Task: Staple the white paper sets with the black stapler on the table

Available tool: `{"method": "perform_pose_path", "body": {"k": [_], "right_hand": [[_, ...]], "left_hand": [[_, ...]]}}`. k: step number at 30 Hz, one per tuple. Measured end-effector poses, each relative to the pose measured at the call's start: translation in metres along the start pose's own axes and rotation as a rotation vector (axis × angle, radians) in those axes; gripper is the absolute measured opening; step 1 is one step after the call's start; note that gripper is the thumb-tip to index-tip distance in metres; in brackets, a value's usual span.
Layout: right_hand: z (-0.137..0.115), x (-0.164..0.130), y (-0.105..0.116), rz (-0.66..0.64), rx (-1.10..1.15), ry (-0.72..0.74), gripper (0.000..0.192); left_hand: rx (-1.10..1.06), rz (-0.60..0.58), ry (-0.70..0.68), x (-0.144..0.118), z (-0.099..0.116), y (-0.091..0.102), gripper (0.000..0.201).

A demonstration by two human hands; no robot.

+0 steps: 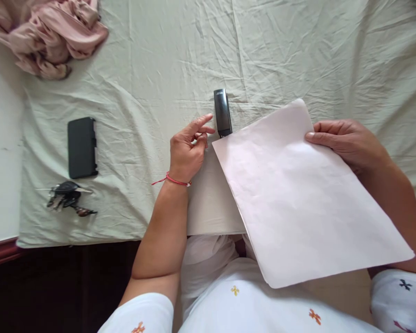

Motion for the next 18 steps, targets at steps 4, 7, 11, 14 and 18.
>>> {"method": "perform_pose_path", "body": {"k": [4, 7, 11, 14, 18], "right_hand": [[-0.002, 0.000, 0.001, 0.005, 0.013, -0.010, 0.020], [-0.004, -0.002, 0.001, 0.017, 0.005, -0.009, 0.019], [-0.007, -0.003, 0.001, 0.018, 0.011, 0.006, 0.017], [-0.008, -0.003, 0.002, 0.051, -0.003, 0.009, 0.016], [-0.009, -0.001, 0.005, 0.092, -0.018, -0.010, 0.013]], "left_hand": [[0.043, 0.015, -0.048, -0.001, 0.001, -0.002, 0.023], [0.031, 0.051, -0.138, -0.001, 0.000, -0.001, 0.024], [0.080, 0.027, -0.305, 0.002, -0.007, -0.002, 0.029], [0.146, 0.004, -0.417, 0.004, -0.013, -0.002, 0.031], [0.228, 0.050, -0.476, 0.004, -0.014, -0.001, 0.030]]}}
Point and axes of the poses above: each hand's wrist, its own x-axis towards the middle knuckle, its own y-axis out of the back of the hand, z = x × y, the point moved 2 cm from there along x, towards the middle knuckle, and after that the axes turned 4 degrees about y, right-handed, at the moved point
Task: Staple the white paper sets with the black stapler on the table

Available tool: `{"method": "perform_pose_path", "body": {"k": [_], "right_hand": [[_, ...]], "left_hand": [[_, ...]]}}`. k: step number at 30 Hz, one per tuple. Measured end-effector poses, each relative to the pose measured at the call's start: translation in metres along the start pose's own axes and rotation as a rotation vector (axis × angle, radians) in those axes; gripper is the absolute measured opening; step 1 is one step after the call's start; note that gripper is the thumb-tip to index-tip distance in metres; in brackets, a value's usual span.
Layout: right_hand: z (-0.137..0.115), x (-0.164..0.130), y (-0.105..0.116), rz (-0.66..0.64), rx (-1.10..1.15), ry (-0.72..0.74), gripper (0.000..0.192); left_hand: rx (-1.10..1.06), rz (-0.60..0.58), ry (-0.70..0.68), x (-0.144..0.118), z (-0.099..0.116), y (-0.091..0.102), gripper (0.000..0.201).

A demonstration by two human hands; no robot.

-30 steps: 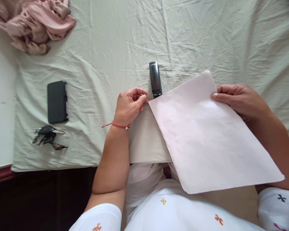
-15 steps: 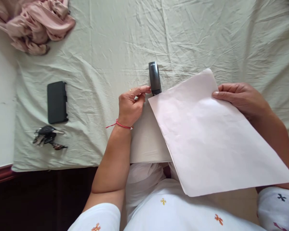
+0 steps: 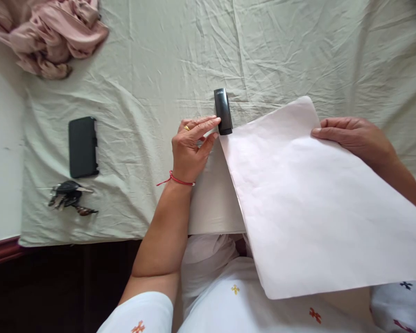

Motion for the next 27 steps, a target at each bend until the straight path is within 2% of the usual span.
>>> {"method": "perform_pose_path", "body": {"k": [6, 15, 21, 27], "right_hand": [[0.0009, 0.0033, 0.0006, 0.021, 0.009, -0.003, 0.016], [0.0030, 0.0051, 0.0033, 0.031, 0.007, 0.012, 0.014], [0.0043, 0.0069, 0.0047, 0.006, -0.017, 0.038, 0.017], [0.0071, 0.0105, 0.0099, 0.006, -0.060, 0.044, 0.020]], "left_hand": [[0.017, 0.062, -0.048, 0.0000, 0.0010, -0.0020, 0.025], [-0.038, 0.074, -0.176, 0.0050, 0.0030, -0.0029, 0.023], [-0.063, 0.014, -0.103, 0.0016, 0.0077, -0.0078, 0.038], [-0.026, 0.032, -0.137, 0.0026, 0.0036, -0.0085, 0.028]]}}
Point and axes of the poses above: each hand's wrist, its own x-axis towards the middle knuckle, its own y-axis out of the back of the hand, z = x × y, the point moved 2 cm from there along x, towards the middle knuckle, and after that the axes turned 4 degrees about y, right-handed, at the moved point
